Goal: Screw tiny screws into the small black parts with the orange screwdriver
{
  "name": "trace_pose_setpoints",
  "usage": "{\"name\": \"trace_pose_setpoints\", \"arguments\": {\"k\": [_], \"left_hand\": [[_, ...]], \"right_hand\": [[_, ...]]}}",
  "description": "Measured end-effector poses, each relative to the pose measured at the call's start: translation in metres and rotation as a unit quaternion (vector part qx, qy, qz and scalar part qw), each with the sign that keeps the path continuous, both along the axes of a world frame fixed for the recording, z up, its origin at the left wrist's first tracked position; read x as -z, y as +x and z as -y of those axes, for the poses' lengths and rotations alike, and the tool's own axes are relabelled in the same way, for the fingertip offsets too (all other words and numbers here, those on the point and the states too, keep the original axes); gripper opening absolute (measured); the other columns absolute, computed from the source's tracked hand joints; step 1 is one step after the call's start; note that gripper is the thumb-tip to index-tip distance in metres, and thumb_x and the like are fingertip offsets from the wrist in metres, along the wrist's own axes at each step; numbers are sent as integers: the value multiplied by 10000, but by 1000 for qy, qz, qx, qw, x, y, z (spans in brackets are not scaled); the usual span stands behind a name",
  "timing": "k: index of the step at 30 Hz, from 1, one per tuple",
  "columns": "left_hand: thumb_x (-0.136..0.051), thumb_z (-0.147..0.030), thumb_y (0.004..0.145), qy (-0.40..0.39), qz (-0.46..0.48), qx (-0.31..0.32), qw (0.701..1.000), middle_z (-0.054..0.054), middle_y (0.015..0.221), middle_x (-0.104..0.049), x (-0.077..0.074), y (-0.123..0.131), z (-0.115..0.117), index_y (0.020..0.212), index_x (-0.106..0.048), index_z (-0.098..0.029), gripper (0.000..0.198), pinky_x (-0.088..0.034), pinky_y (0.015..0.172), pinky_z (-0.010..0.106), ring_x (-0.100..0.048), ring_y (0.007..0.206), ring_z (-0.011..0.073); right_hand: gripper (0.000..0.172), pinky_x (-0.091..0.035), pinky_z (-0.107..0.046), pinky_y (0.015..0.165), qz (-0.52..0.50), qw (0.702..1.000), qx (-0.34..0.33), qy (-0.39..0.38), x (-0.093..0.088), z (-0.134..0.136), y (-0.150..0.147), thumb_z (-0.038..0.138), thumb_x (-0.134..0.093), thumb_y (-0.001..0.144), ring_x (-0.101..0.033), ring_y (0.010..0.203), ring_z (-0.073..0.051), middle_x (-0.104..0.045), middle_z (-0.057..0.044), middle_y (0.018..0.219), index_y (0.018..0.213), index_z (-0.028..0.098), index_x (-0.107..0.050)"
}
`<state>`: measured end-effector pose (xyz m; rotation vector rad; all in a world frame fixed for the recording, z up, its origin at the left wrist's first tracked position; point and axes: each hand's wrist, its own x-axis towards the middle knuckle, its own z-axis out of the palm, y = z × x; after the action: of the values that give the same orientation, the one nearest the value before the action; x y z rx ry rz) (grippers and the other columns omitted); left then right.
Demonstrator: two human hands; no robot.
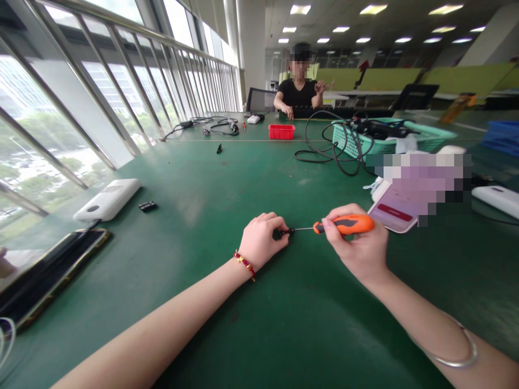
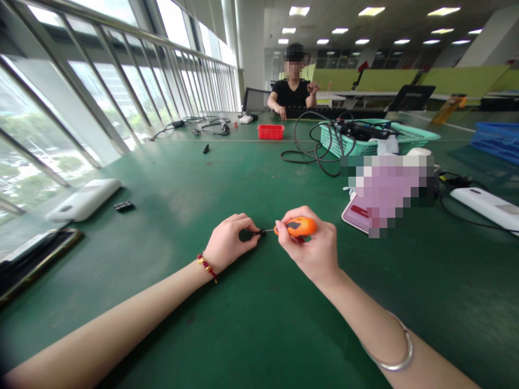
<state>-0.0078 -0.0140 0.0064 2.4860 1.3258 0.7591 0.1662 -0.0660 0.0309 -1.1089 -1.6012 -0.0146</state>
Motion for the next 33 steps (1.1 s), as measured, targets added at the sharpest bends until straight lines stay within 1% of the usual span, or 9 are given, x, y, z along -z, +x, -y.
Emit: {"name": "trace_pose_setpoints", "arguments": {"k": [9, 13, 17, 19, 23, 26, 28, 31, 33], "left_hand": [[-575, -207, 716, 7, -1, 3, 1000, 2, 824, -632, 1, 0, 0, 732, -619, -202, 47, -459, 731, 268, -570, 795, 162], [-578, -202, 711, 9, -5, 2, 1000, -1, 823, -632, 1, 0, 0, 730, -621, -202, 46, -458, 729, 267, -568, 798, 163], [-581, -207, 711, 9, -6, -1, 1000, -1, 819, -630, 1, 0, 0, 729, -623, -202, 45, -458, 726, 267, -568, 795, 162], [-582, -210, 711, 9, -6, 0, 1000, -1, 819, -630, 1, 0, 0, 726, -621, -202, 42, -458, 724, 268, -568, 793, 161], [-580, -214, 715, 10, -2, 0, 1000, -2, 812, -629, 1, 0, 0, 723, -620, -201, 43, -458, 725, 267, -569, 791, 159], [-579, -213, 715, 10, -1, -3, 1000, -2, 811, -629, 1, 0, 0, 721, -619, -200, 43, -458, 721, 265, -570, 792, 159], [-579, -206, 710, 11, -2, -2, 1000, -1, 811, -629, 1, 0, 0, 724, -621, -201, 44, -458, 720, 265, -569, 794, 159], [-582, -204, 707, 10, -3, 0, 1000, 0, 808, -628, 1, 0, 0, 724, -622, -201, 44, -458, 717, 267, -568, 791, 161], [-583, -204, 705, 9, 0, 1, 1000, 2, 807, -628, 1, 0, 0, 717, -618, -196, 38, -460, 718, 269, -568, 789, 161]], "right_hand": [[145, -414, -207, 477, -32, 998, -13, -49, -5, 0, 0, 290, -581, 775, -545, 514, -103, -580, 12, 610, 678, 198, -526], [77, -397, -216, 454, -47, 996, -32, -65, -5, 1, -1, 239, -583, 757, -472, 427, -90, -489, 57, 520, 801, 200, -533], [386, -463, -270, 574, -60, 997, -50, -18, -4, 0, -2, 188, -615, 684, -545, 621, -137, -533, 0, 750, 1038, 196, -464], [425, -456, -275, 568, -68, 996, -50, -29, -4, 1, -3, 224, -612, 699, -538, 623, -140, -517, 7, 741, 1082, 200, -431], [170, -375, -247, 464, -33, 995, -38, -91, -6, 5, -5, 286, -579, 766, -447, 423, -107, -376, 83, 468, 902, 204, -518], [117, -386, -247, 482, -15, 996, -41, -82, -7, 7, -6, 263, -579, 770, -449, 424, -101, -385, 80, 464, 860, 199, -540], [236, -417, -253, 519, -24, 998, -40, -51, -5, 6, -6, 225, -598, 743, -473, 477, -103, -457, 60, 555, 965, 196, -523], [442, -461, -284, 598, -42, 999, -26, -6, -2, 3, -5, 212, -623, 694, -544, 656, -138, -544, -22, 821, 1104, 190, -460], [486, -458, -286, 582, -50, 998, -18, -13, -2, 2, -4, 248, -629, 694, -545, 649, -144, -536, -19, 806, 1134, 188, -433]]}}
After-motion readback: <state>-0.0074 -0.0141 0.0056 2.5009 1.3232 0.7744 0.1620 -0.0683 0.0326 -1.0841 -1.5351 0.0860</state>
